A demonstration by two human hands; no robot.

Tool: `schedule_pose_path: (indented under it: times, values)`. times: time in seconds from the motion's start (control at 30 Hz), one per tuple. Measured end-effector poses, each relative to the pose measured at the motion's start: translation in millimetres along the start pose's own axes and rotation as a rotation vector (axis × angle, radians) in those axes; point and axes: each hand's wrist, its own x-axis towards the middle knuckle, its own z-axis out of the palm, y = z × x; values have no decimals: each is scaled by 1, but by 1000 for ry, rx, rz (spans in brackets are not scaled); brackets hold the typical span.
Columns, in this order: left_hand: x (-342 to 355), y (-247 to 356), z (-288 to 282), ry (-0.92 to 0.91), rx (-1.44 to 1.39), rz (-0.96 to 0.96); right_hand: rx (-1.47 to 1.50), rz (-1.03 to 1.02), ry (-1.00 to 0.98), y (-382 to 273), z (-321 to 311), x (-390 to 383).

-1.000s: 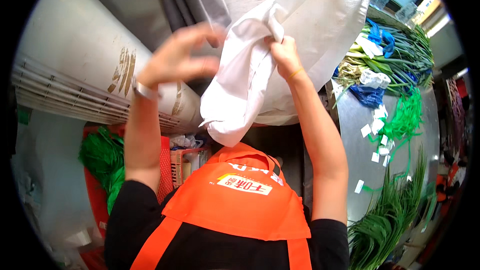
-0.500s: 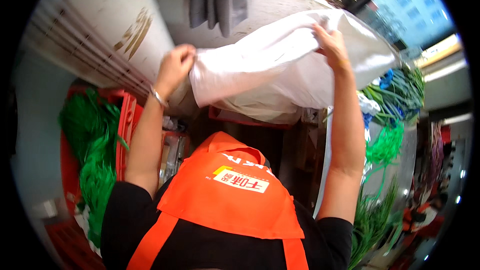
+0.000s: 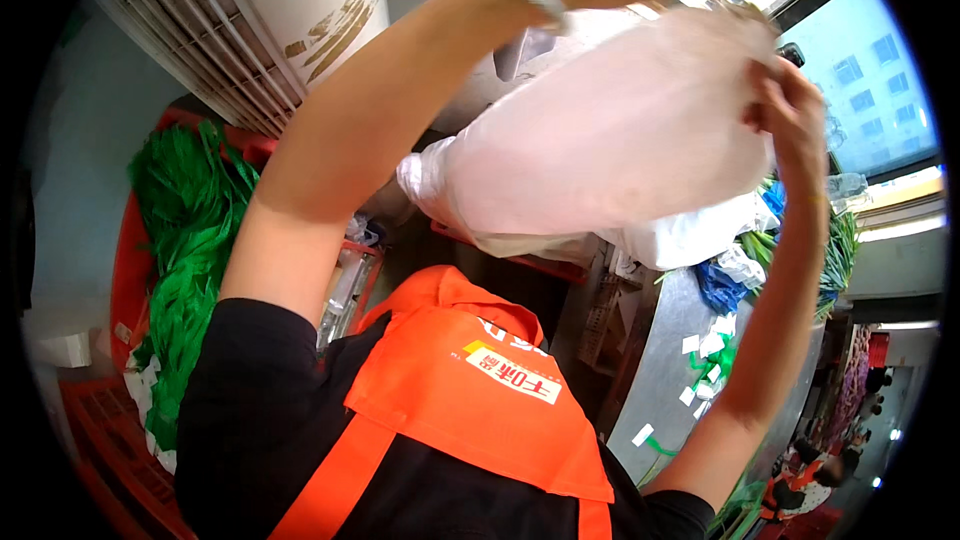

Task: The person removes green plastic strips and white paper pieces from a large white sack and places them into a red crate. The person then folds the empty sack and sets it aside on the table.

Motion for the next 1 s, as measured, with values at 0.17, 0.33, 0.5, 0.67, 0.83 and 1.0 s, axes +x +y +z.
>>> schedule_pose_path:
  times: [0.17,0.33,0.5,0.67,0.83,1.0]
  values:
    - [-168,-81,-68,242,44,-664,76,199,344,69,-175,-19]
    - [-498,-108,-18,286,365,-1431,-8,111,374,77,-231,-20]
    - [-535,-80,0,673,-708,-1856,-34,74,175,59,-246,-2]
    - [-447,-36,-49,356,-651,-1805,225,268,-187,63,-253,23]
    - [-494,-53,-72,467,-692,-1724,220,232,-277,62,-236,51]
    - [-502,-47,-49,345,-503,-2009,231,151,35,68,-237,77]
